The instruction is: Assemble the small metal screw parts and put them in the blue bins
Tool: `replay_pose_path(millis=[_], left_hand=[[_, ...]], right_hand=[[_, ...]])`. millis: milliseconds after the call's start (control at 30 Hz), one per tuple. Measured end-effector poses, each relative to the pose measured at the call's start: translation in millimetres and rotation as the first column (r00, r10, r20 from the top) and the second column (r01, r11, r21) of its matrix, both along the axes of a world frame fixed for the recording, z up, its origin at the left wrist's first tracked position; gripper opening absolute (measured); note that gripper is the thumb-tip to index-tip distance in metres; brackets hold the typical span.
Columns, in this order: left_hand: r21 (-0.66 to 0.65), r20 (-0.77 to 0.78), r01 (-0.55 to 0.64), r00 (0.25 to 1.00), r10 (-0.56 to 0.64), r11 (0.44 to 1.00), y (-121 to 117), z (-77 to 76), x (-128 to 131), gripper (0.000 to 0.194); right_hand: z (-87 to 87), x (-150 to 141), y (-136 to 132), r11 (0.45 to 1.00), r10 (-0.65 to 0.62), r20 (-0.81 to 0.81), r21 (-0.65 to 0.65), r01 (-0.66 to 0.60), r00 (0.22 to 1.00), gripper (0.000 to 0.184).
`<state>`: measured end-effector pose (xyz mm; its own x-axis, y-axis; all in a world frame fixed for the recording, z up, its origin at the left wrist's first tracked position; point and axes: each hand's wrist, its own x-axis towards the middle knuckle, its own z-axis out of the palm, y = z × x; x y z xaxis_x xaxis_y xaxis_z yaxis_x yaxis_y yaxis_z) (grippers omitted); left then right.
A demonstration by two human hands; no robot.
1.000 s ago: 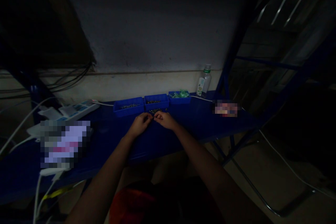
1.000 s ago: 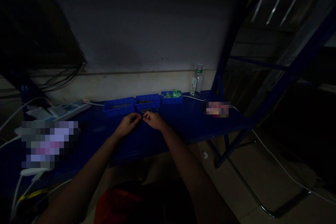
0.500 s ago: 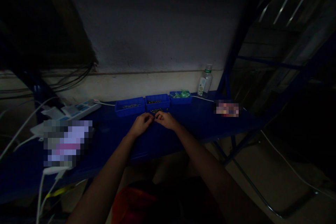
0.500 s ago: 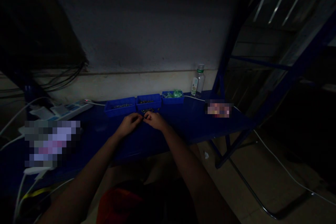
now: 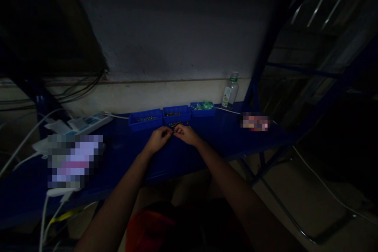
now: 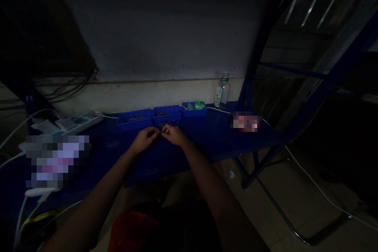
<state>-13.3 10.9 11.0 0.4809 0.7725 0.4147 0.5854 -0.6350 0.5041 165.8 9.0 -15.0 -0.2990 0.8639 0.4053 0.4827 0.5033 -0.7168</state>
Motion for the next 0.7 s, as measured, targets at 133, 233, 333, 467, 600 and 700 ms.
replay_pose_path(millis=[133,233,333,467,600,700], left_hand=[[0.017,0.008,-0.017,1.0,0.017,1.0,2.2,-1.3,-0.2,0.025],[0.043,0.019,-0.034,0.999,0.033,0.998,2.2,-1.1,-0.4,0.026],[0.057,0.018,-0.028,0.999,0.027,0.998,0.6,0.3,-0.1,0.026],[0.054,0.025,-0.012,1.0,0.011,0.998,-1.7,2.5,1.1,0.026],[0.034,0.023,0.014,1.0,-0.015,0.999,-3.6,3.4,2.9,0.026],[0.011,0.004,0.059,0.998,-0.059,0.998,-5.6,3.7,4.2,0.025]], right_hand=[[2.8,1.1,-2.2,1.0,0.01,0.001,-0.006,-0.01,1.0,0.025],[5.2,1.4,-3.6,1.0,-0.001,0.019,0.002,0.001,1.0,0.024],[5.2,1.0,-3.3,1.0,0.02,0.022,0.005,-0.02,1.0,0.022],[3.6,0.2,-2.8,1.0,0.012,0.018,0.012,-0.012,1.0,0.02],[3.3,-0.8,-4.1,1.0,0.006,0.053,-0.014,-0.005,0.999,0.016],[2.7,-1.5,-4.1,1.0,0.002,0.07,-0.006,-0.002,0.998,0.014]])
